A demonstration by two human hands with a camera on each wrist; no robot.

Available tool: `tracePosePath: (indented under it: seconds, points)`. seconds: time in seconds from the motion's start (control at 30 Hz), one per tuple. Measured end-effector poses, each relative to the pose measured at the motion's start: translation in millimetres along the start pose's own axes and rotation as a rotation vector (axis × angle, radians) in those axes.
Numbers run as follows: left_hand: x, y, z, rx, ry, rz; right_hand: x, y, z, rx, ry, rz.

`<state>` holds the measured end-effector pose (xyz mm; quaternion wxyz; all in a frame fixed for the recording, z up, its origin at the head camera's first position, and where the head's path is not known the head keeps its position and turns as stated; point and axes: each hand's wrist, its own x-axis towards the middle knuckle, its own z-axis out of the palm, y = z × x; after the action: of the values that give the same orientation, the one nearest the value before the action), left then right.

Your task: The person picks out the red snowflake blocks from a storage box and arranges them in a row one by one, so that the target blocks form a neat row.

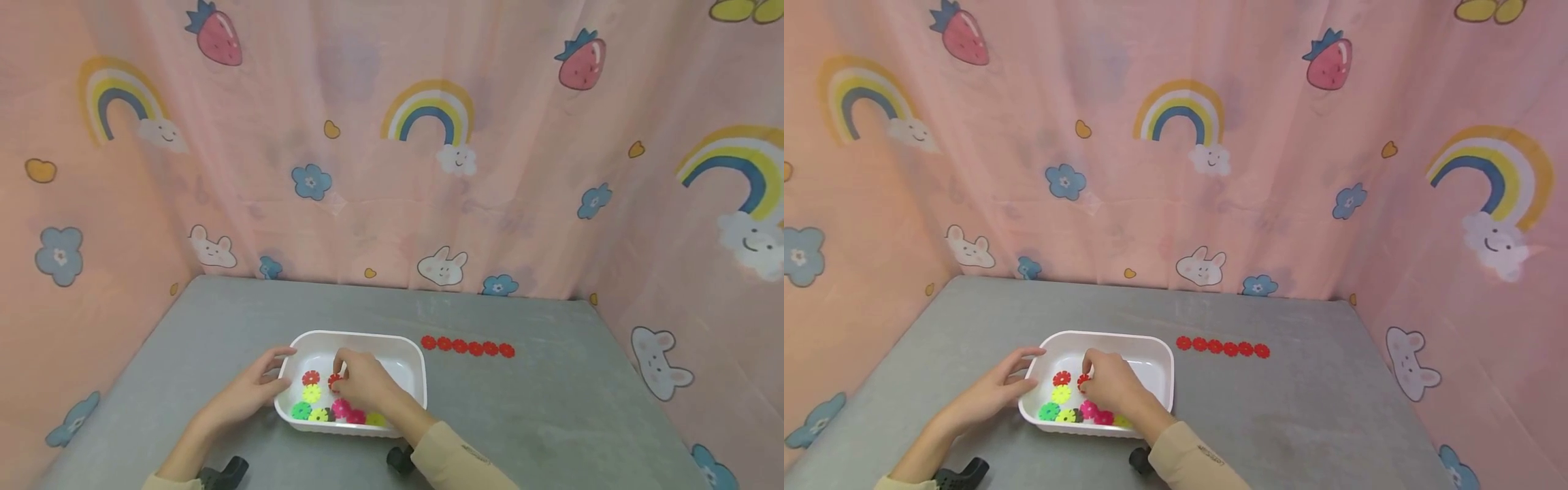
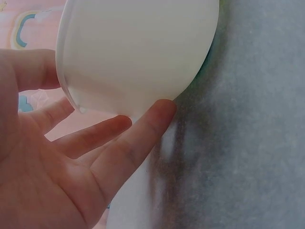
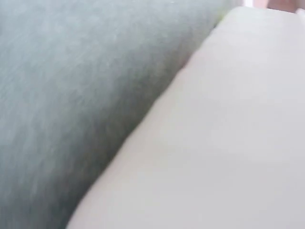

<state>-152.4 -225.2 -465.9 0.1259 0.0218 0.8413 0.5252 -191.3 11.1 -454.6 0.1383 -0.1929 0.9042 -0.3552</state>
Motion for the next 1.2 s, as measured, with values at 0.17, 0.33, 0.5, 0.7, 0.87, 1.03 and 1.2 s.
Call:
tracePosePath:
  seconds: [0.17, 0.33, 0.5, 0.7, 0.87, 1.03, 1.2]
  points:
    - [-0.1, -0.8, -1.0, 0.007, -0.003, 0.004, -7.9, 5.0, -13.0, 0.011, 0.047, -0.02]
    - [1.1, -1.4, -1.5, 0.022, -0.009, 0.007, -14.5, 12.5, -25.4, 0.015, 0.077, -0.051]
    - [1.8, -1.3, -1.7, 0.021, -0.009, 0.006, -20.2, 17.8, -34.3, -0.015, 0.116, -0.081]
    - [1.7, -0.4, -1.2, 0.036, -0.003, 0.004, -29.1, 26.3, -46.7, -0.023, 0.176, -0.13]
    - [2.0, -0.7, -0.5, 0.033, -0.007, 0.006, -38.4, 37.2, -60.8, 0.0, 0.232, -0.121]
    - [2.1, -0.6, -0.5, 0.028, -0.01, 0.007, -44.9, 54.7, -76.5, 0.01, 0.299, -0.117]
    - [1.1, 0.2, -0.6, 0.02, -0.011, 0.005, -50.0, 76.7, -91.6, 0.004, 0.375, -0.101]
